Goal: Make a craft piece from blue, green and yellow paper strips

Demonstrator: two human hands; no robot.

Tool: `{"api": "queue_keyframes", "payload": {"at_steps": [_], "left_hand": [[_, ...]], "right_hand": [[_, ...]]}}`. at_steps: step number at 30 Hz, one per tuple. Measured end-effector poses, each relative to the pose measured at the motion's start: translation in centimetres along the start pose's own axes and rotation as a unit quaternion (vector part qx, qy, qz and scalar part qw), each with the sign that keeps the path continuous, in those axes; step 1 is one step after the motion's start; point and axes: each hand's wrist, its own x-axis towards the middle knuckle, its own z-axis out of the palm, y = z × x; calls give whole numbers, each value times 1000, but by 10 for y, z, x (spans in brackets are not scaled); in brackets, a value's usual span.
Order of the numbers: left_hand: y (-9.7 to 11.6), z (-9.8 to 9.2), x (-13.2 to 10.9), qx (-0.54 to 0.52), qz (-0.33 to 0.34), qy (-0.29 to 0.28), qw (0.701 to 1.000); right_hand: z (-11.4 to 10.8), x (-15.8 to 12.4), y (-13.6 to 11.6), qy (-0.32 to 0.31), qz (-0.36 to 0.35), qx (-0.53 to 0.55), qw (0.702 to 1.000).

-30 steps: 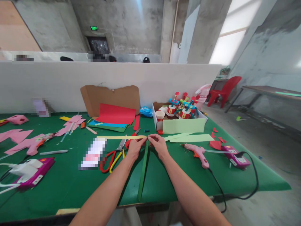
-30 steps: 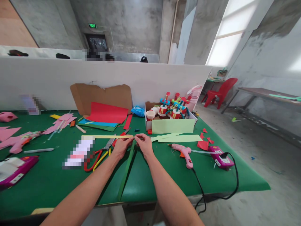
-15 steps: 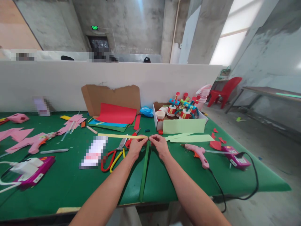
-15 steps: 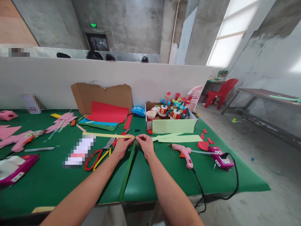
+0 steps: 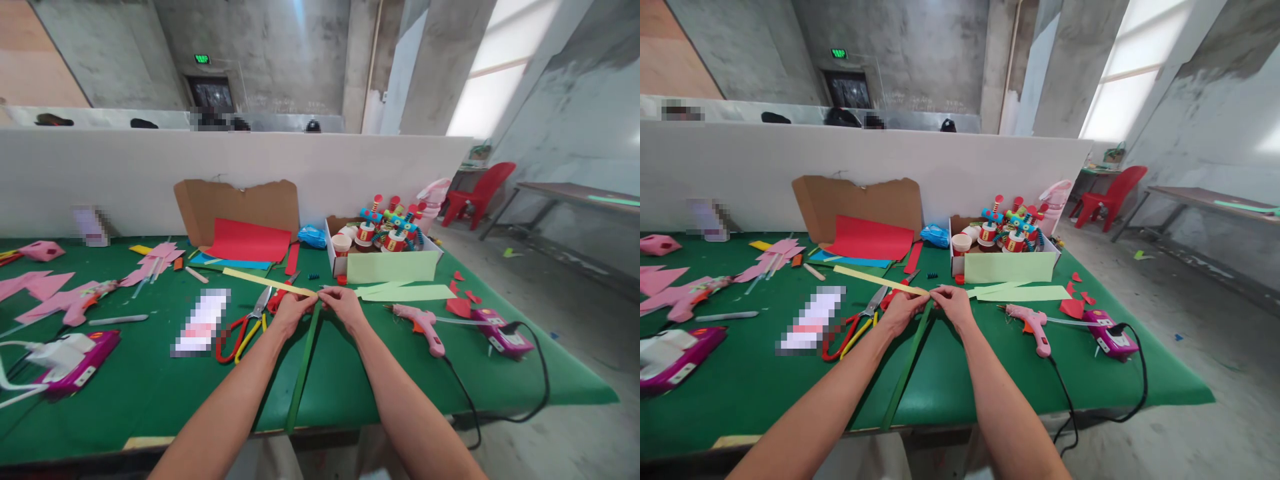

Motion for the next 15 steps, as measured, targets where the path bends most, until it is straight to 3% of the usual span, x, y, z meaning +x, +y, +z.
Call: {"api": "queue_keyframes", "payload": {"at_steps": [6,11,15], "left_hand": [[-1,-5,4,-65,-34,1,997],[1,-4,0,-80,-11,-57,995],[2,0,-3,-43,-4,-74,996]], "right_hand": [[1,0,0,26,79,172,982],[5,0,4,23,82,215,973],[5,3,7,54,89,249,963]]}}
